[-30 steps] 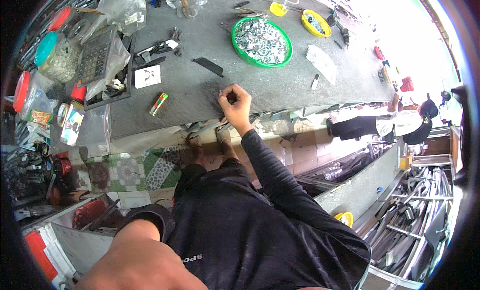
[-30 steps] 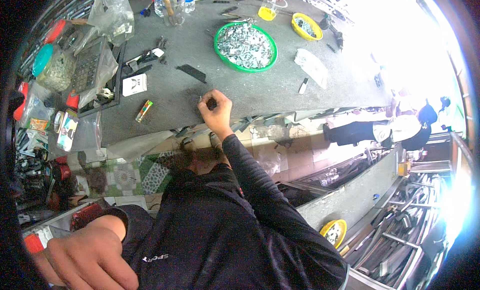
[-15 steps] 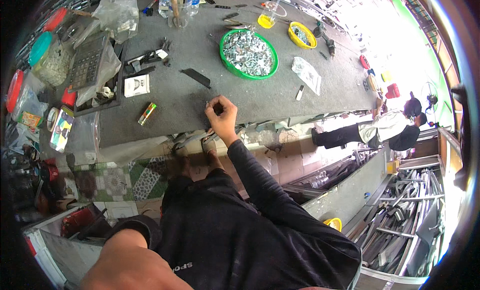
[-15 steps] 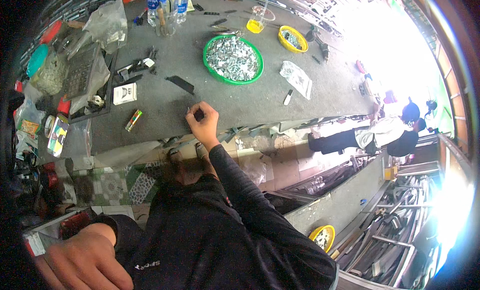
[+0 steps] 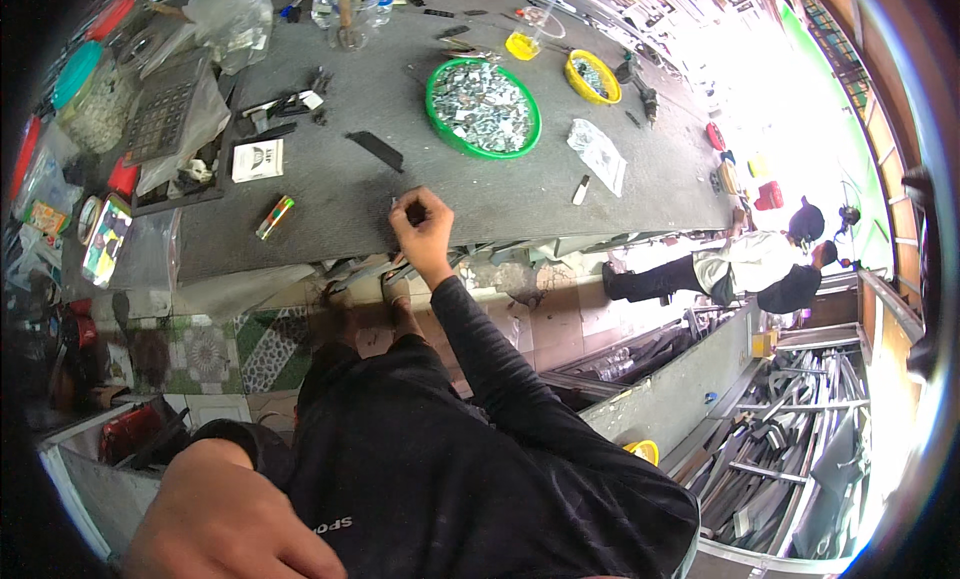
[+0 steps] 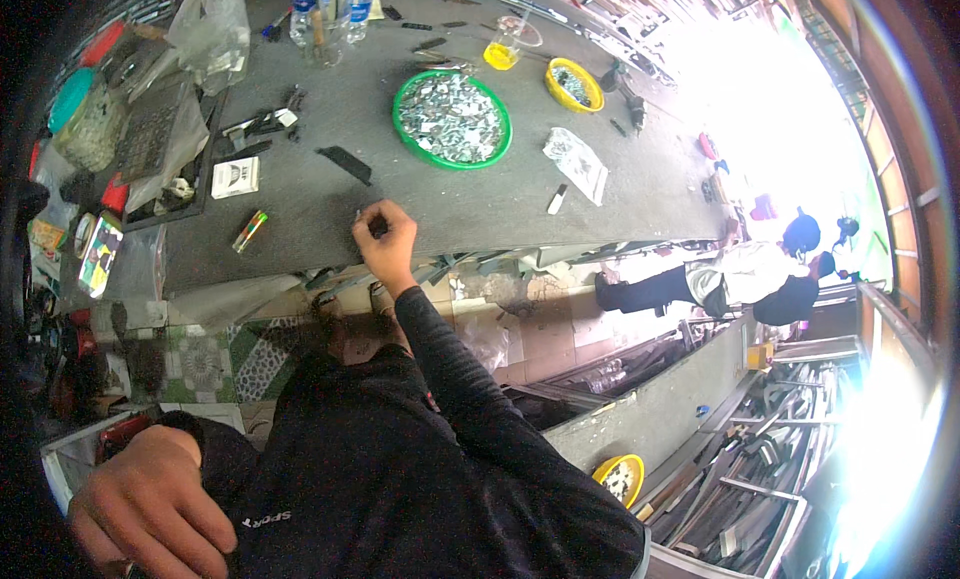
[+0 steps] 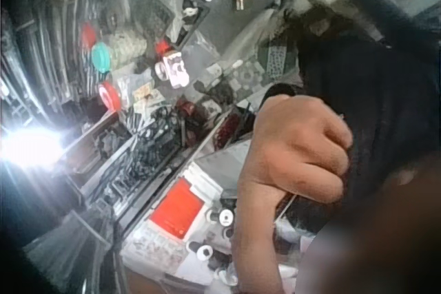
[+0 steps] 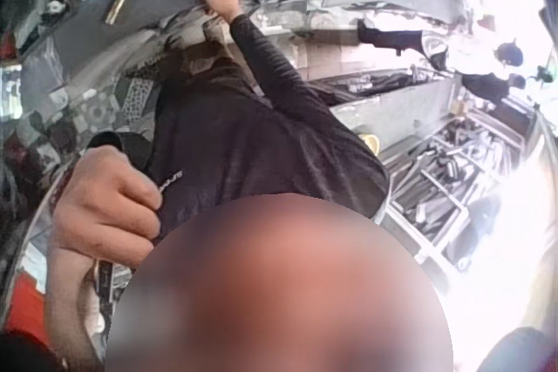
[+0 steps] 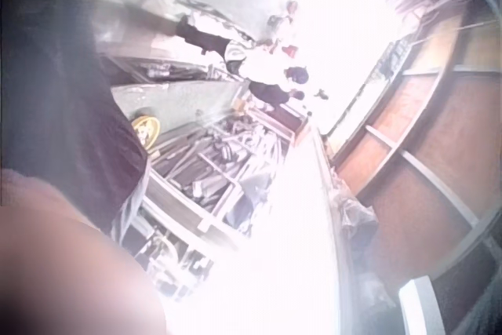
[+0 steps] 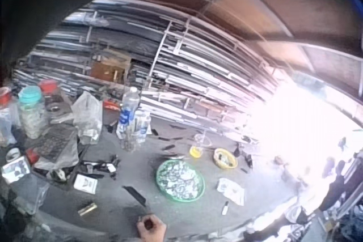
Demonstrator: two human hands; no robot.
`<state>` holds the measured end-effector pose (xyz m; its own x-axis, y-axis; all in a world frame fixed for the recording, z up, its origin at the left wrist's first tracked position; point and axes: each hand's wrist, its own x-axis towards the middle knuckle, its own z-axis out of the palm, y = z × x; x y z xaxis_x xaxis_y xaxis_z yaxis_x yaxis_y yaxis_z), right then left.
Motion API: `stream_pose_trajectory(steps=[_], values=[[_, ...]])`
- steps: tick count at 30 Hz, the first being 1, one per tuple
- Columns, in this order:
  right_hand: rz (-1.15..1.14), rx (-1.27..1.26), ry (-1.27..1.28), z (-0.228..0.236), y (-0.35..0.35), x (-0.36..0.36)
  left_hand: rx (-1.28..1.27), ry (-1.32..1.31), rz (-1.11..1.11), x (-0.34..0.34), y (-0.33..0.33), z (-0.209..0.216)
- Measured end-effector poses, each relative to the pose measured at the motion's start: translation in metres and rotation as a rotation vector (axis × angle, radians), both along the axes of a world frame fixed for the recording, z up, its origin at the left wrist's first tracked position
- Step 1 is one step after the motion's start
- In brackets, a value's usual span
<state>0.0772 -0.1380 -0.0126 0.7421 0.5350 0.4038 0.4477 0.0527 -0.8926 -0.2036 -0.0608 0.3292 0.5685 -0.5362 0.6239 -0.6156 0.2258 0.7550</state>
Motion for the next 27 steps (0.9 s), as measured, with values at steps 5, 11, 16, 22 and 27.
stream_pose_trajectory(steps=[5, 11, 16, 22, 27], values=[[-0.016, -0.035, 0.09, 0.002, -0.001, 0.0, 0.112, 0.027, 0.511, -0.004, 0.024, -0.029], [-0.031, -0.025, 0.054, 0.004, -0.001, 0.001, -0.057, 0.476, 1.58, 0.064, 0.066, -0.163], [-0.008, -0.01, 0.01, 0.003, -0.002, 0.003, 0.25, 0.426, 1.665, 0.14, 0.068, -0.266], [-0.022, -0.046, -0.03, 0.002, -0.001, 0.003, 0.444, 0.115, 1.691, 0.185, 0.078, -0.296], [-0.032, -0.037, 0.026, 0.0, -0.002, 0.0, 0.727, 0.034, 1.704, 0.198, 0.104, -0.297]])
